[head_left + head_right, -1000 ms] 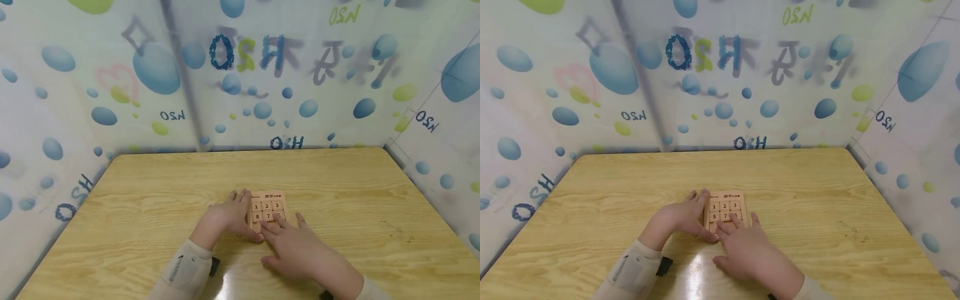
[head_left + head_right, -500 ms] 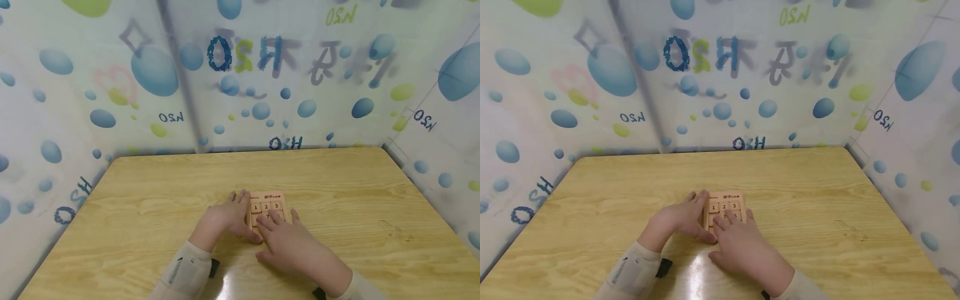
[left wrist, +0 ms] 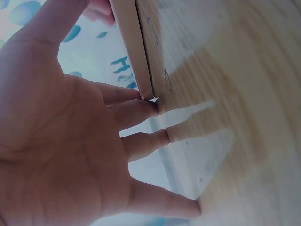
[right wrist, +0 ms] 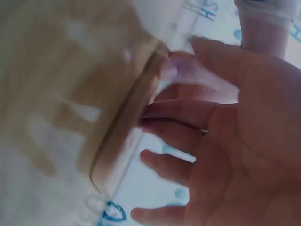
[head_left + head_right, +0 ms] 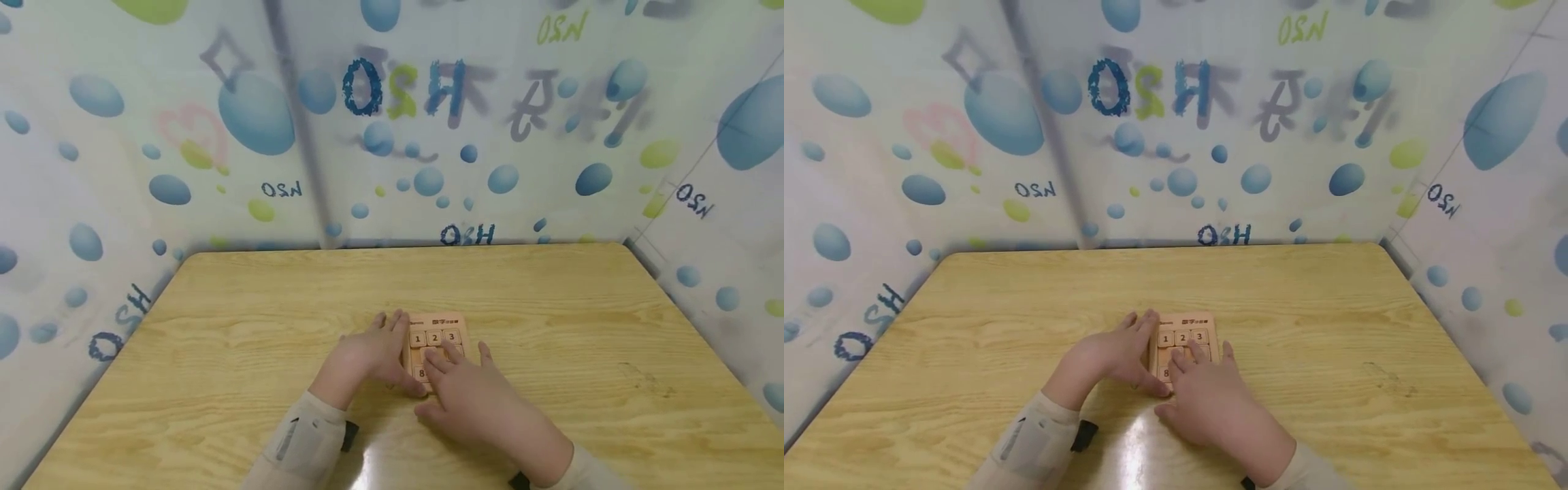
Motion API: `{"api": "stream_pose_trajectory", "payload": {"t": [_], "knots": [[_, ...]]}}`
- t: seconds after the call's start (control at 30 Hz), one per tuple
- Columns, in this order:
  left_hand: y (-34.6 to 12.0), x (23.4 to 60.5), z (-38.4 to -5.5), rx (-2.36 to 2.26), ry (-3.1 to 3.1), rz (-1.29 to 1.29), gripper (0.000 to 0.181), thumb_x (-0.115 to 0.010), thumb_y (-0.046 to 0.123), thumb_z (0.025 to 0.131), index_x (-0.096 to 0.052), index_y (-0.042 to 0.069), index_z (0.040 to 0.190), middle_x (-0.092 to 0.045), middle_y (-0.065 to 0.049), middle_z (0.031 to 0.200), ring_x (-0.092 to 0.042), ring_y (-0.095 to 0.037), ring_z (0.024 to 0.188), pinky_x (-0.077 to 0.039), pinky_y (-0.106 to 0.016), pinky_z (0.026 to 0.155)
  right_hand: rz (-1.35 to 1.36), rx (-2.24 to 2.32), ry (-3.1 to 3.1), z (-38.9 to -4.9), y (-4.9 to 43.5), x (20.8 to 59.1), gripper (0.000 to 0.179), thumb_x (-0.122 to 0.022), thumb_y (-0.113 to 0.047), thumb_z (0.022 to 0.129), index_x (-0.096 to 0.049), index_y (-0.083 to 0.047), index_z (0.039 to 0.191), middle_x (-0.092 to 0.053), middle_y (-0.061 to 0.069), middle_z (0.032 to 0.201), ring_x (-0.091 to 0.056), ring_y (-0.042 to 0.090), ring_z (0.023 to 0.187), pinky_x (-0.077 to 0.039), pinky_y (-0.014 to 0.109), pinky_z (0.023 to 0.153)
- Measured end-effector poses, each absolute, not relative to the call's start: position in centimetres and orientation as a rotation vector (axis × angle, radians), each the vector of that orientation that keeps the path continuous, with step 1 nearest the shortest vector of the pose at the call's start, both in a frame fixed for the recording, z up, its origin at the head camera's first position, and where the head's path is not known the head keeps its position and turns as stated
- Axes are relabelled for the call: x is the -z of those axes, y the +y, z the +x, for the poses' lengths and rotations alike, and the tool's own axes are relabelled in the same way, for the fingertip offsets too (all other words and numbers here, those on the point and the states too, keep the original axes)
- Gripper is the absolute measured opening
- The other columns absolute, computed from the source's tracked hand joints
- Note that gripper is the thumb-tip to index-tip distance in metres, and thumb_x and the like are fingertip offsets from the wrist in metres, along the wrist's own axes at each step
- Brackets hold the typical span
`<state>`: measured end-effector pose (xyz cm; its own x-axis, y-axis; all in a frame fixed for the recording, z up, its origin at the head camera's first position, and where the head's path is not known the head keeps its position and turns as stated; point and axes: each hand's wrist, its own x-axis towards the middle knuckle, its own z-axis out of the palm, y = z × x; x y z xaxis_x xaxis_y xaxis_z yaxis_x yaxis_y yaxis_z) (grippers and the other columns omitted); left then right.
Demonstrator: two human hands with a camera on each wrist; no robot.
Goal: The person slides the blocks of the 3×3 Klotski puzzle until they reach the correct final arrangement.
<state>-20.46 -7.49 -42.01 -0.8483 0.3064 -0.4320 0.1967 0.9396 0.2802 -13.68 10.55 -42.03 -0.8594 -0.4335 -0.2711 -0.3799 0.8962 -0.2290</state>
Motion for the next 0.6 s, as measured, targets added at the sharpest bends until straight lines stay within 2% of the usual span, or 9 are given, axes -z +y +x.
{"api": "stream_pose_trajectory", "payload": {"t": [0.17, 0.43, 0.6], "knots": [[-7.5, 42.1, -20.4, -0.312, 2.616, 0.375, 0.136, -0.089, 0.068, 0.073, -0.013, 0.015, 0.173, -0.015, -0.004, 0.181, -0.014, -0.033, 0.168, -0.022, -0.088, 0.118, -0.67, 0.268, 2.742, -13.3, 10.4, 42.3, 0.08, -0.064, -0.064, 0.098, -0.05, -0.015, 0.16, -0.044, -0.003, 0.17, -0.029, 0.033, 0.164, -0.014, 0.082, 0.126], [-7.6, 42.1, -20.1, -0.347, 2.621, 0.362, 0.14, -0.09, 0.07, 0.07, -0.013, 0.014, 0.173, -0.014, -0.004, 0.181, -0.013, -0.033, 0.168, -0.019, -0.087, 0.12, -0.555, 0.116, 2.702, -12.3, 11.4, 41.2, 0.081, -0.063, -0.07, 0.096, -0.058, -0.013, 0.154, -0.05, -0.001, 0.166, -0.032, 0.032, 0.163, -0.015, 0.08, 0.127], [-7.6, 42.2, -20.2, -0.35, 2.623, 0.358, 0.14, -0.09, 0.07, 0.07, -0.014, 0.015, 0.173, -0.015, -0.003, 0.181, -0.014, -0.033, 0.168, -0.019, -0.089, 0.118, -0.545, 0.141, 2.759, -12.4, 10.9, 41.6, 0.078, -0.064, -0.064, 0.099, -0.055, -0.012, 0.156, -0.046, 0.0, 0.169, -0.032, 0.035, 0.163, -0.015, 0.08, 0.127]]}}
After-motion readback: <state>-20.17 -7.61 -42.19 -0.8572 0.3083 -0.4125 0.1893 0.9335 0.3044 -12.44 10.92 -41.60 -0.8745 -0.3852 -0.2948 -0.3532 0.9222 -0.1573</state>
